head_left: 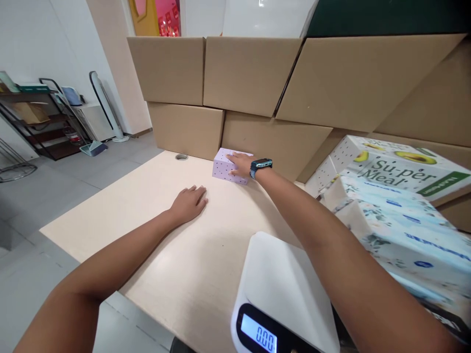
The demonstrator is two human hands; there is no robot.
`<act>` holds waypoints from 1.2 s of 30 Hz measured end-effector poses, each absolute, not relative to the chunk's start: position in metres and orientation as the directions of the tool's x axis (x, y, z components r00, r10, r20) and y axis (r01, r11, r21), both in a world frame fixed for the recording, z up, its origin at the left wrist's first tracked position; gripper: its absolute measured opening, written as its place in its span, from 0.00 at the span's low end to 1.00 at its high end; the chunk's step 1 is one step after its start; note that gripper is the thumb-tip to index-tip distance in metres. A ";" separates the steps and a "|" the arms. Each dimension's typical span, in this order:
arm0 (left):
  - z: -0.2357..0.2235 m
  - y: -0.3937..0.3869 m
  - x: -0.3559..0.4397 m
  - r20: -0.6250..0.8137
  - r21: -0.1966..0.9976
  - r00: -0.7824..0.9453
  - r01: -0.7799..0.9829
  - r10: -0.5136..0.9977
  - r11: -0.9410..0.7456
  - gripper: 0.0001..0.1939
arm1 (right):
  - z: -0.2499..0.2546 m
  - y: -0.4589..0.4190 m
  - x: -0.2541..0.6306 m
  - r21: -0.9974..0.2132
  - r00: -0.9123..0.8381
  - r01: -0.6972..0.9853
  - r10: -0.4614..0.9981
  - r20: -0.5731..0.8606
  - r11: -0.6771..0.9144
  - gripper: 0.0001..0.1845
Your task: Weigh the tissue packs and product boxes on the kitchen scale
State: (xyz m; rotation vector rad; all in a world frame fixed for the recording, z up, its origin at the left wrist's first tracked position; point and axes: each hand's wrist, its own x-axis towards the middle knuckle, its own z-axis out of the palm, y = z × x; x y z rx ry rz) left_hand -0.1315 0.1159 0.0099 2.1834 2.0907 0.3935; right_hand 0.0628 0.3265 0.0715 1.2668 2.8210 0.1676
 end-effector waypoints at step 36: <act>0.045 0.031 -0.038 0.380 0.613 0.596 0.410 0.707 -0.675 0.33 | 0.120 -0.033 0.352 -0.030 -0.498 0.807 0.707 0.502 0.590 0.35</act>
